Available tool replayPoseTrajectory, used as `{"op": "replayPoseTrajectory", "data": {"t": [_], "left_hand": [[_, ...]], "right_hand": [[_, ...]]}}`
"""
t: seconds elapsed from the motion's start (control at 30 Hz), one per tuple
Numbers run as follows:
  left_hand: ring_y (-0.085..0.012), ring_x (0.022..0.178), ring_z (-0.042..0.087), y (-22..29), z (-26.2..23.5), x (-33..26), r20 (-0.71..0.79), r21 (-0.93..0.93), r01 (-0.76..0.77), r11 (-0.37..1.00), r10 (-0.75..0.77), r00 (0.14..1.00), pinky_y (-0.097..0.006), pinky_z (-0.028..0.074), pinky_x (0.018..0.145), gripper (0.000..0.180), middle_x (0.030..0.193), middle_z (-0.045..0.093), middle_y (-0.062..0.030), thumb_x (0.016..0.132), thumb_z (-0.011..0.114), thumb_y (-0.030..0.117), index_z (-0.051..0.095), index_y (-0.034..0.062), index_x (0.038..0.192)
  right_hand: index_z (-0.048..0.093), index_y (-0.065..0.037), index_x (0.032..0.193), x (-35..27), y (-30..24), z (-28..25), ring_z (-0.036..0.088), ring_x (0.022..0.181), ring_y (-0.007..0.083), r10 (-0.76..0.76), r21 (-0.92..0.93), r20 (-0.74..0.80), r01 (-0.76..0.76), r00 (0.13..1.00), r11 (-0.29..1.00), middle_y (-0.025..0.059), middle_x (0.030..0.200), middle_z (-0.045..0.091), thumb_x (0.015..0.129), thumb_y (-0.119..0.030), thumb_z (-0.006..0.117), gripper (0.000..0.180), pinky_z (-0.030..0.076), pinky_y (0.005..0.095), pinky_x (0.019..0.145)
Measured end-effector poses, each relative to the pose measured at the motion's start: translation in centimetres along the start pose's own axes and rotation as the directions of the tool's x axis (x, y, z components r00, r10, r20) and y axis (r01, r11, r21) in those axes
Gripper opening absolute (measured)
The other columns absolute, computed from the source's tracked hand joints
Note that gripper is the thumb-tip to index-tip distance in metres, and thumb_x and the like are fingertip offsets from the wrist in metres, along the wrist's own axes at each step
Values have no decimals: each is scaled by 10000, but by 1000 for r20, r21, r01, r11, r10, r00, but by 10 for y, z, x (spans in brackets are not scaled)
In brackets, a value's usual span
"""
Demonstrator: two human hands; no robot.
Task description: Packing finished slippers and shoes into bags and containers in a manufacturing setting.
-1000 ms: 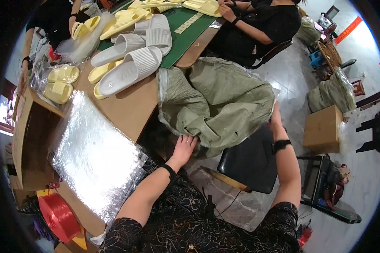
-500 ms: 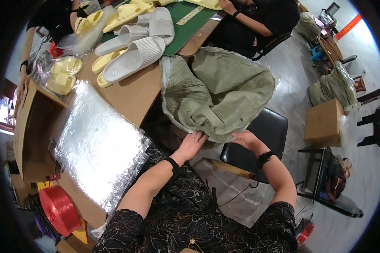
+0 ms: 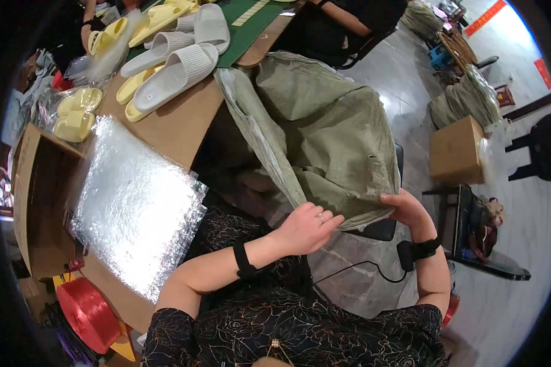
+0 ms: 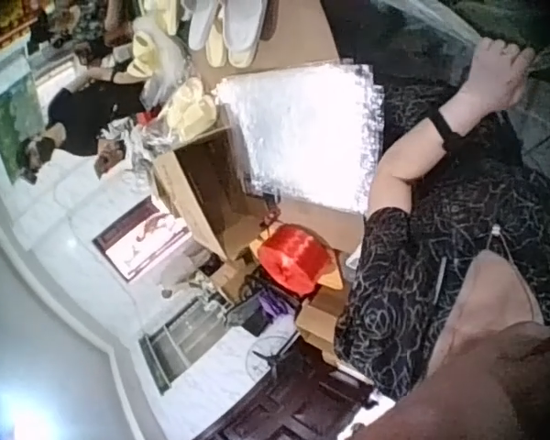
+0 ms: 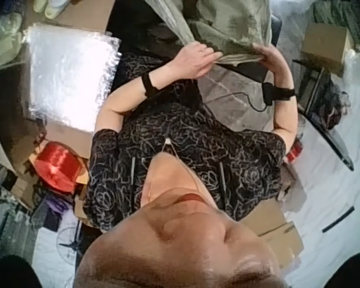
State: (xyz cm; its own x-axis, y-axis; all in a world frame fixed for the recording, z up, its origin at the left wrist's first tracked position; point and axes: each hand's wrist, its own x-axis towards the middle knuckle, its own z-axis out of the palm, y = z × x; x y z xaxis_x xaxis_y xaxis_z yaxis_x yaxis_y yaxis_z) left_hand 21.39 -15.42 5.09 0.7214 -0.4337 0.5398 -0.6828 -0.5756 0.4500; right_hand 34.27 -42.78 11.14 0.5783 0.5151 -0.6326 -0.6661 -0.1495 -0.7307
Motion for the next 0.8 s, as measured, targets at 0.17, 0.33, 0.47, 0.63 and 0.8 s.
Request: {"op": "replayPoseTrajectory", "data": {"t": [0.17, 0.33, 0.47, 0.63, 0.8], "left_hand": [[-211, 799, 572, 1, -9, 27, 107, -63, -51, 997, 57, 993, -346, 411, 709, 473, 857, 550, -30, 740, 706, 174, 611, 84, 1194], [-210, 864, 573, 6, -3, 32, 111, -81, -86, 993, 95, 989, -364, 405, 781, 529, 946, 588, -29, 741, 707, 159, 594, 72, 1250], [-217, 963, 556, 17, 9, 30, 293, -20, -62, 998, 65, 954, -409, 381, 921, 559, 989, 597, -34, 736, 675, 141, 582, 71, 1282], [-236, 989, 544, 23, 24, 30, 260, 56, -112, 992, 94, 961, -437, 358, 993, 539, 975, 592, -38, 756, 635, 143, 576, 71, 1287], [-233, 1000, 536, 22, 38, 22, 266, 144, -191, 971, 148, 952, -426, 373, 968, 575, 992, 577, -60, 773, 621, 157, 548, 62, 1336]], "right_hand": [[501, 23, 1343, -20, 20, 5, 611, 1148, 246, 38, 320, 15, -41, 999, 947, 138, 1300, 596, 894, -146, 661, 505, 477, 412, 1008], [570, 2, 1271, -25, 47, 13, 666, 1016, 208, 66, 168, -49, -57, 997, 984, 105, 1190, 656, 910, -150, 662, 403, 537, 369, 904], [621, -24, 1143, -26, 54, 21, 665, 804, 122, 195, 140, -171, -172, 966, 975, 51, 1013, 685, 917, -150, 660, 262, 564, 291, 706], [567, -11, 1183, -31, 61, 18, 661, 832, 162, 171, 73, -289, -157, 942, 985, 67, 1036, 657, 917, -110, 637, 293, 571, 312, 714], [540, -21, 1216, -26, 81, 15, 653, 858, 170, 119, 165, -245, -79, 962, 983, 74, 1086, 641, 912, -68, 625, 319, 572, 339, 746]]}}
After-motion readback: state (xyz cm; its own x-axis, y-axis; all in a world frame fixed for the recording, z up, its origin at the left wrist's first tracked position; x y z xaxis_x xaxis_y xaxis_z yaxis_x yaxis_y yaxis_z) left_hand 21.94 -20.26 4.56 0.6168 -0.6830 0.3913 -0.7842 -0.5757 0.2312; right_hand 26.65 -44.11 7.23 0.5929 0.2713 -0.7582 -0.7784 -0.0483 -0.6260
